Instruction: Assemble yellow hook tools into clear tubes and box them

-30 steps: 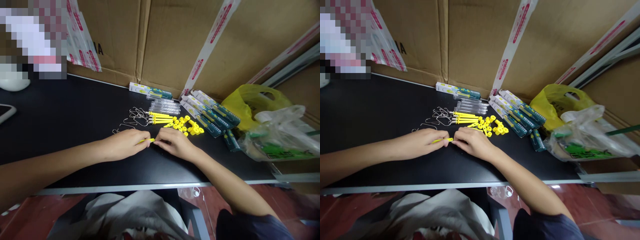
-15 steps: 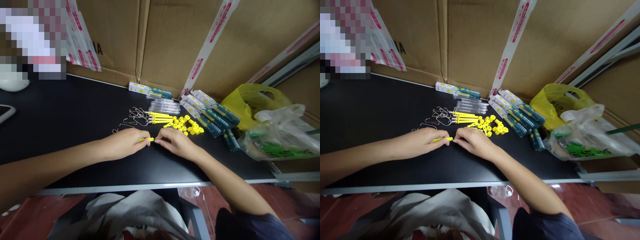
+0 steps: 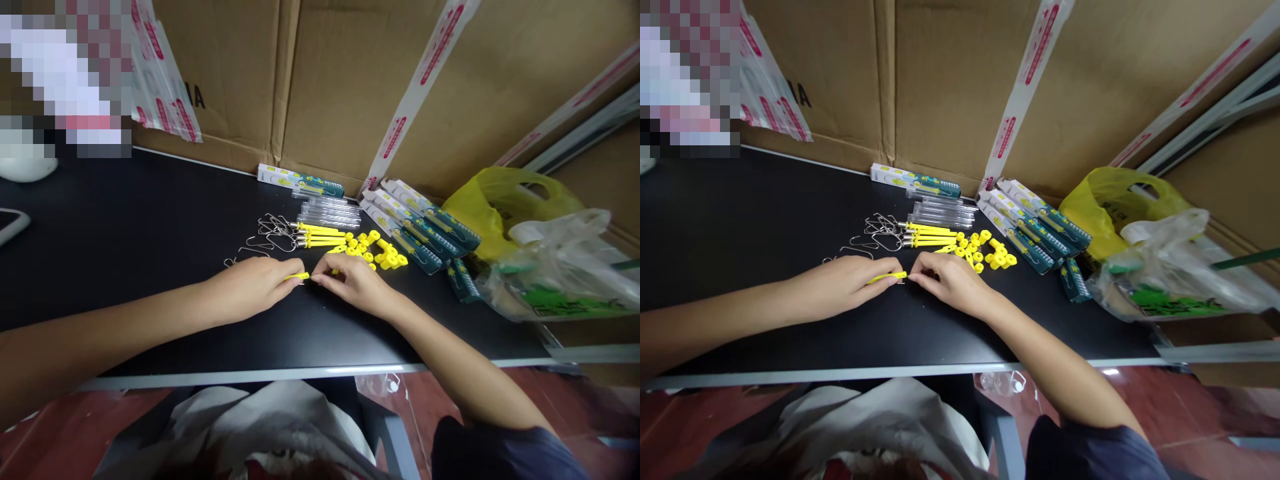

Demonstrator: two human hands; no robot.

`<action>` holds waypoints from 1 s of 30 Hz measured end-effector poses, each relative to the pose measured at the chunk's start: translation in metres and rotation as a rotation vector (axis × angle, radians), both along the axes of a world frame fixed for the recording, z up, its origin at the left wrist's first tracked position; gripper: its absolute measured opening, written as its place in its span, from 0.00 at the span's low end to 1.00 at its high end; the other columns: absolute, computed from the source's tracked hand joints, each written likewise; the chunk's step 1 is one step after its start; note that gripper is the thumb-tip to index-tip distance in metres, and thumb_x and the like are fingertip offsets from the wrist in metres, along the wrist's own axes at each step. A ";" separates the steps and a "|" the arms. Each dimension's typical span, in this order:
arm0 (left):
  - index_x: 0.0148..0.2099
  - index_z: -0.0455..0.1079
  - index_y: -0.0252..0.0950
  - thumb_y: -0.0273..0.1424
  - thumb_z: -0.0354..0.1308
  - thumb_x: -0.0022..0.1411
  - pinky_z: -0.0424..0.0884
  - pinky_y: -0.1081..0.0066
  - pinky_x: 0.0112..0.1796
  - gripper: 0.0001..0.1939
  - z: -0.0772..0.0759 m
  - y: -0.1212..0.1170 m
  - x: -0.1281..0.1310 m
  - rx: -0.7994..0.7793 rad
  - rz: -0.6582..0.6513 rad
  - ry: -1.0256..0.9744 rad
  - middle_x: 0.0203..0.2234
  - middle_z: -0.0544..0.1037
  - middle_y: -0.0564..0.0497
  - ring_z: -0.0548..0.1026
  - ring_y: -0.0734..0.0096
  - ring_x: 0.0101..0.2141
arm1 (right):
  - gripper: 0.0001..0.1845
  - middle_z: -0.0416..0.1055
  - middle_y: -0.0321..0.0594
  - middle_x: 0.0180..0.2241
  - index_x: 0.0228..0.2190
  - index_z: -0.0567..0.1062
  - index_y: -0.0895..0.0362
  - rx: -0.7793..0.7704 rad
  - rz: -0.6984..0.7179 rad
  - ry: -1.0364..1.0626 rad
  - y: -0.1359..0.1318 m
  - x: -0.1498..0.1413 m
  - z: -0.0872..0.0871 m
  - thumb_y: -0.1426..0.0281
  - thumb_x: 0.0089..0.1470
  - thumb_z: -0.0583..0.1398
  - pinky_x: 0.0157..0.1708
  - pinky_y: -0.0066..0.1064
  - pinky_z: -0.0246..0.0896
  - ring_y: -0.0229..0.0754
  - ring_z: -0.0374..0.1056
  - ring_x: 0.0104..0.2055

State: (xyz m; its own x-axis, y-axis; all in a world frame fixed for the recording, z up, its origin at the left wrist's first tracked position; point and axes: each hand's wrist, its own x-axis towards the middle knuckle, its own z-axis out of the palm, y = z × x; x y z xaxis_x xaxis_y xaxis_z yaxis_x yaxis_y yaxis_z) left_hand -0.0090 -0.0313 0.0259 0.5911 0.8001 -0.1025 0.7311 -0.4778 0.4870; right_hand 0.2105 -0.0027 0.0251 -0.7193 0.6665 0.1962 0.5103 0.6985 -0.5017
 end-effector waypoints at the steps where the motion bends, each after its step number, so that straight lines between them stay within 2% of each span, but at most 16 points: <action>1: 0.44 0.65 0.39 0.36 0.41 0.70 0.60 0.69 0.33 0.13 0.000 0.000 0.000 0.001 -0.004 0.029 0.32 0.76 0.50 0.75 0.63 0.33 | 0.07 0.72 0.36 0.27 0.31 0.74 0.58 -0.001 0.000 -0.001 0.000 0.000 0.000 0.68 0.59 0.60 0.30 0.26 0.57 0.35 0.66 0.28; 11: 0.39 0.61 0.39 0.36 0.41 0.70 0.57 0.69 0.28 0.11 -0.002 -0.003 0.002 0.063 -0.009 0.163 0.27 0.75 0.50 0.75 0.62 0.29 | 0.05 0.72 0.37 0.28 0.31 0.73 0.58 0.064 0.020 -0.052 -0.007 -0.003 0.008 0.71 0.59 0.59 0.31 0.26 0.56 0.35 0.65 0.29; 22: 0.39 0.62 0.38 0.35 0.39 0.70 0.60 0.69 0.28 0.12 -0.001 -0.002 0.003 0.086 -0.031 0.179 0.28 0.77 0.48 0.76 0.61 0.29 | 0.11 0.65 0.33 0.24 0.26 0.64 0.56 0.109 -0.026 -0.086 -0.008 -0.005 0.005 0.68 0.59 0.58 0.27 0.26 0.49 0.35 0.59 0.25; 30: 0.38 0.60 0.39 0.35 0.39 0.69 0.59 0.68 0.30 0.11 -0.003 -0.004 0.002 0.026 -0.011 0.052 0.28 0.74 0.49 0.73 0.62 0.30 | 0.13 0.62 0.31 0.22 0.25 0.62 0.55 0.094 -0.053 -0.052 -0.011 -0.007 0.003 0.67 0.59 0.58 0.26 0.25 0.48 0.34 0.58 0.24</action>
State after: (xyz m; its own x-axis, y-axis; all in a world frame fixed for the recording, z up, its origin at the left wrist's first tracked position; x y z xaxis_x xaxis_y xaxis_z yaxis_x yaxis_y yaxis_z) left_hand -0.0067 -0.0355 0.0226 0.5946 0.7960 -0.1130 0.7496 -0.4981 0.4358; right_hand 0.2031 -0.0140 0.0283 -0.6944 0.6841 0.2232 0.5711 0.7126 -0.4076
